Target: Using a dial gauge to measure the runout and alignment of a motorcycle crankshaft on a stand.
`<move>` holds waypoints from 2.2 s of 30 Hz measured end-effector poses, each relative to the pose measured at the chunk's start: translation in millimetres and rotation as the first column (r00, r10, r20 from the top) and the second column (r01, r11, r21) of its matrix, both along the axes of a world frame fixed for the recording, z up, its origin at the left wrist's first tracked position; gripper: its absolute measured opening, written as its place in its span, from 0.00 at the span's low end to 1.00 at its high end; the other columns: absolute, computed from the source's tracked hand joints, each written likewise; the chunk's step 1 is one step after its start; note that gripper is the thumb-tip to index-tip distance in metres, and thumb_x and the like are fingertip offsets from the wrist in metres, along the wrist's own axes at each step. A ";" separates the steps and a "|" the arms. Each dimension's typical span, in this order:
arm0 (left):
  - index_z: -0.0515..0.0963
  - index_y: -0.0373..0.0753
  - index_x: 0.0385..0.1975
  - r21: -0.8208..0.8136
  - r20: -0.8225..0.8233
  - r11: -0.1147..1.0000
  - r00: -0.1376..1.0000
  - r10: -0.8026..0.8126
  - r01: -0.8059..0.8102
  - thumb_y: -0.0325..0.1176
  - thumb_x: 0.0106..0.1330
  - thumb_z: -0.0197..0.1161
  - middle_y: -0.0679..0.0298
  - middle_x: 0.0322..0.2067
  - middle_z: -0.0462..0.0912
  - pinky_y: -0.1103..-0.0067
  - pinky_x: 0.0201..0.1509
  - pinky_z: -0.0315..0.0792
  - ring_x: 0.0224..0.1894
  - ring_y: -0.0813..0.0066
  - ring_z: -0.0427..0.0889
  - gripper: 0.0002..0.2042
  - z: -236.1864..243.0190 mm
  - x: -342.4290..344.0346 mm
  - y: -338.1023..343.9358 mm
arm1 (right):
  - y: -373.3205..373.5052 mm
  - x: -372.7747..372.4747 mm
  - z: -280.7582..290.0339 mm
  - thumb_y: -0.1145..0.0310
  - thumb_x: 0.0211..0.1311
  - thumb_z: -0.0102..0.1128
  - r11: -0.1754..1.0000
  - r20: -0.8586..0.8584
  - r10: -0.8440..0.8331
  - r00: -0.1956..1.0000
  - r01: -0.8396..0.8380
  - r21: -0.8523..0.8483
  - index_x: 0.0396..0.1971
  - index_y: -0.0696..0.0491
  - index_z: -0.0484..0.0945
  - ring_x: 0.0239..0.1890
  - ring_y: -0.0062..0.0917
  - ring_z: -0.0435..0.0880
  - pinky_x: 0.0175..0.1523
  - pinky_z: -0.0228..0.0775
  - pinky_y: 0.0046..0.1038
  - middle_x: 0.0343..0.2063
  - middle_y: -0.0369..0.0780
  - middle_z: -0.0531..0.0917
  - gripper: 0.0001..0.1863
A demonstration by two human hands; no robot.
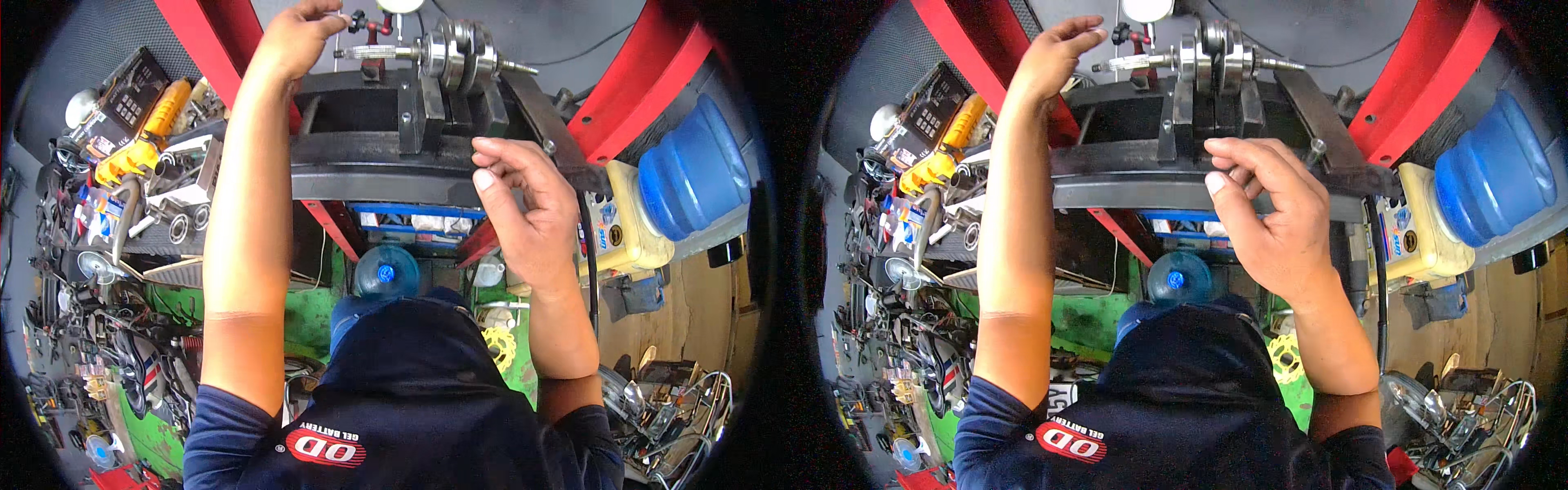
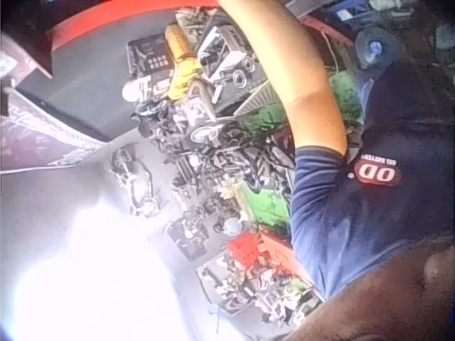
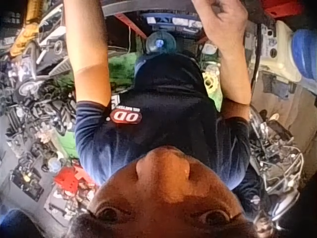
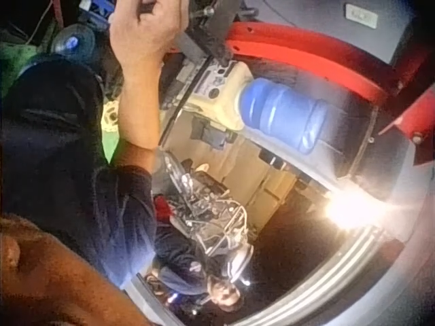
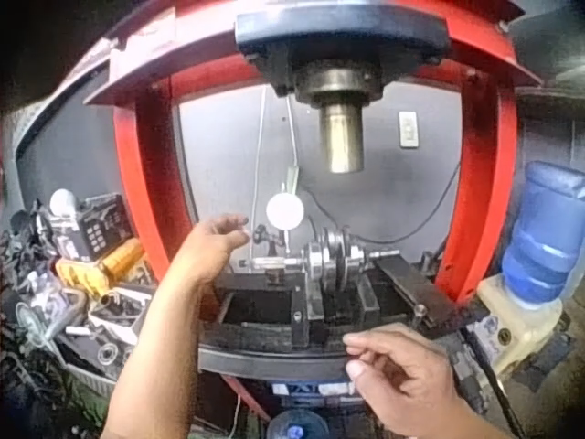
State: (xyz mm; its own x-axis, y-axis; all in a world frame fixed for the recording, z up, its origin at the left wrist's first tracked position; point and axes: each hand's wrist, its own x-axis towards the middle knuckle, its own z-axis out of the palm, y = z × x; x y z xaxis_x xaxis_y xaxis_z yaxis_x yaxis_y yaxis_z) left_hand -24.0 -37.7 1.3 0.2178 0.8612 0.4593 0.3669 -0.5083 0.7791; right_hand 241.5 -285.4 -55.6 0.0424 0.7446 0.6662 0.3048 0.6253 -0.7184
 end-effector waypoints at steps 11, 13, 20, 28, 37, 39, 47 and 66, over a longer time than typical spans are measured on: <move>0.76 0.38 0.68 -0.379 0.032 0.921 0.996 -0.080 0.086 0.53 0.77 0.62 0.60 0.57 0.85 0.70 0.59 0.72 0.54 0.68 0.81 0.29 20.7 29.7 11.0 | 83.3 -1.7 85.5 0.72 0.56 0.72 0.896 0.452 -0.395 0.800 0.226 0.383 0.56 0.54 0.80 0.58 0.44 0.78 0.65 0.70 0.44 0.53 0.45 0.83 0.25; 0.79 0.39 0.64 -0.361 0.014 0.929 0.997 -0.074 0.074 0.52 0.77 0.62 0.64 0.50 0.86 0.72 0.58 0.72 0.50 0.70 0.80 0.26 22.3 27.8 13.5 | 100.2 -7.1 89.3 0.68 0.56 0.74 0.878 0.483 -0.439 0.758 0.247 0.410 0.57 0.54 0.79 0.58 0.42 0.78 0.63 0.70 0.44 0.53 0.44 0.82 0.27; 0.80 0.31 0.61 -0.404 0.008 0.908 0.993 -0.121 0.114 0.45 0.77 0.62 0.57 0.47 0.88 0.72 0.58 0.75 0.49 0.68 0.82 0.24 24.7 32.6 23.5 | 140.6 -30.8 96.6 0.64 0.54 0.77 0.851 0.529 -0.517 0.673 0.336 0.405 0.63 0.50 0.73 0.55 0.43 0.78 0.58 0.71 0.46 0.52 0.44 0.78 0.35; 0.80 0.30 0.61 -0.420 0.108 0.898 0.989 -0.099 0.135 0.42 0.78 0.62 0.62 0.44 0.87 0.75 0.49 0.75 0.40 0.73 0.83 0.22 15.5 31.1 25.7 | 154.0 -41.7 100.6 0.64 0.54 0.78 0.845 0.534 -0.532 0.657 0.368 0.389 0.62 0.50 0.74 0.55 0.42 0.80 0.56 0.71 0.46 0.50 0.43 0.79 0.35; 0.82 0.41 0.59 -0.429 0.105 0.891 0.988 -0.112 0.147 0.46 0.79 0.60 0.69 0.44 0.87 0.78 0.47 0.73 0.43 0.79 0.81 0.19 11.9 28.6 30.7 | 154.9 -43.7 102.2 0.63 0.54 0.78 0.852 0.522 -0.520 0.676 0.372 0.367 0.60 0.50 0.75 0.54 0.41 0.81 0.55 0.70 0.45 0.49 0.42 0.81 0.32; 0.82 0.41 0.59 -0.433 0.077 0.890 0.989 -0.124 0.145 0.46 0.79 0.60 0.69 0.45 0.87 0.78 0.47 0.73 0.44 0.79 0.82 0.19 11.6 27.4 31.3 | 155.1 -43.6 101.6 0.63 0.54 0.78 0.852 0.521 -0.520 0.677 0.369 0.371 0.60 0.50 0.75 0.54 0.41 0.81 0.56 0.70 0.45 0.49 0.42 0.81 0.32; 0.81 0.32 0.58 -0.460 0.180 0.873 0.980 -0.089 0.164 0.43 0.77 0.64 0.65 0.42 0.86 0.79 0.42 0.73 0.38 0.78 0.81 0.21 14.1 29.4 23.0 | 158.1 -34.3 106.4 0.59 0.50 0.82 0.905 0.490 -0.424 0.762 0.383 0.187 0.71 0.53 0.66 0.56 0.44 0.84 0.64 0.71 0.46 0.50 0.47 0.85 0.49; 0.84 0.31 0.51 -0.234 0.021 0.969 0.996 0.082 -0.075 0.35 0.70 0.67 0.63 0.40 0.89 0.78 0.50 0.76 0.42 0.76 0.83 0.16 12.4 25.3 19.3 | 175.0 -19.9 121.9 0.61 0.55 0.78 0.988 0.534 -0.109 0.838 0.153 -0.038 0.71 0.49 0.70 0.51 0.47 0.90 0.58 0.79 0.42 0.46 0.51 0.89 0.43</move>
